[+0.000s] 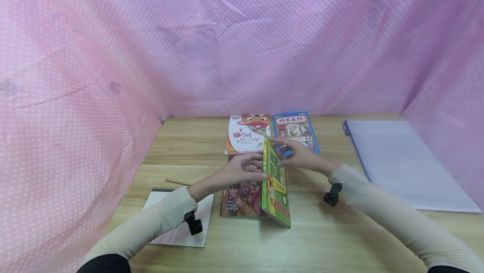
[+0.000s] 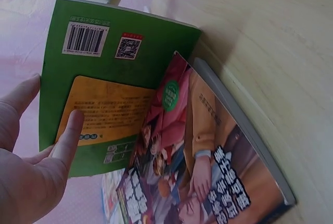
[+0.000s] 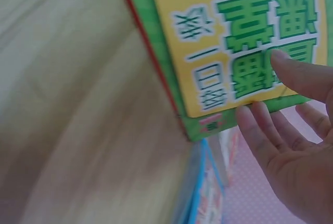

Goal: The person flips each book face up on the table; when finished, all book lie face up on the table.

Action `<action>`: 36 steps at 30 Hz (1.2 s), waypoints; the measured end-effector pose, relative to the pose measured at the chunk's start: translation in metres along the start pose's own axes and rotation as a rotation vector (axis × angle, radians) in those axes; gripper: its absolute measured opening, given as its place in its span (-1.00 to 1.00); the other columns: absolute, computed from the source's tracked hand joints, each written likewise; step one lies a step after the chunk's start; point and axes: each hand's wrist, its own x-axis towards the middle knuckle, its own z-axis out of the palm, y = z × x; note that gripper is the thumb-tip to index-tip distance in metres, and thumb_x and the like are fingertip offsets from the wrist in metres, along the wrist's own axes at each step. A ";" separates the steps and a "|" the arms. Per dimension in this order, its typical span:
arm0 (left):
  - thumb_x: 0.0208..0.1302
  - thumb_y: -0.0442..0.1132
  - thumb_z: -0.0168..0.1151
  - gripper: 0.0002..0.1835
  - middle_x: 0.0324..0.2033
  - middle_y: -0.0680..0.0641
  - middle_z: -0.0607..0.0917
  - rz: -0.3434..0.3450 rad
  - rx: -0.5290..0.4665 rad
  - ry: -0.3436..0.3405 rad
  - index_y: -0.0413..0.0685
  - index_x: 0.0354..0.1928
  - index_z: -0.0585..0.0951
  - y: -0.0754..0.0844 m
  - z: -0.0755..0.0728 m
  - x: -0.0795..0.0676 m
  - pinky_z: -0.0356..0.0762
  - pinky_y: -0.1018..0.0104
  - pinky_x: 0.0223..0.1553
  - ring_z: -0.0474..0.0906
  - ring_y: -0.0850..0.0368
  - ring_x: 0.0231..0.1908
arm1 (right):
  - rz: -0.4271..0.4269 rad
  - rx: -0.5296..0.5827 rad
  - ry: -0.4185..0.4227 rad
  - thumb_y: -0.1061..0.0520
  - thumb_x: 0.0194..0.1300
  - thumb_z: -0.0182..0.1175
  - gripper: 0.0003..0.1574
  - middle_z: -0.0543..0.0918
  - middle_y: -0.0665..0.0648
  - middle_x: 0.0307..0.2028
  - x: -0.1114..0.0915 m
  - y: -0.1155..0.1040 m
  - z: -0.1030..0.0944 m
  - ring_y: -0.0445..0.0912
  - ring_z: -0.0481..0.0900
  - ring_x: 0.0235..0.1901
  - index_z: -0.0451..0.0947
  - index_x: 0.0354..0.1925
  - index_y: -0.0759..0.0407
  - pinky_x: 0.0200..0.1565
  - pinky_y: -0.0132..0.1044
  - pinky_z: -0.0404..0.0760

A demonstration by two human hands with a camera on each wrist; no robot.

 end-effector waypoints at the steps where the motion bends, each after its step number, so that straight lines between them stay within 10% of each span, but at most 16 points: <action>1: 0.31 -0.05 0.40 -0.26 0.10 -0.03 0.67 -0.001 0.002 -0.002 0.01 0.47 0.37 -0.001 -0.001 -0.001 0.69 -0.12 0.08 0.71 0.15 0.06 | 0.007 0.000 -0.005 0.36 0.21 0.40 0.02 0.38 0.39 0.38 -0.001 0.002 0.001 0.27 0.53 0.20 0.19 0.54 0.19 0.21 0.06 0.65; 36: 0.28 -0.35 0.40 -0.26 0.08 -0.12 0.67 -0.077 -0.020 0.020 -0.15 0.48 0.35 -0.034 0.015 0.010 0.71 0.28 0.06 0.72 0.01 0.07 | 0.081 -0.227 0.021 0.39 0.10 0.45 -0.11 0.48 0.54 0.24 -0.044 0.036 -0.016 0.45 0.51 0.20 0.35 0.38 0.44 0.11 0.09 0.70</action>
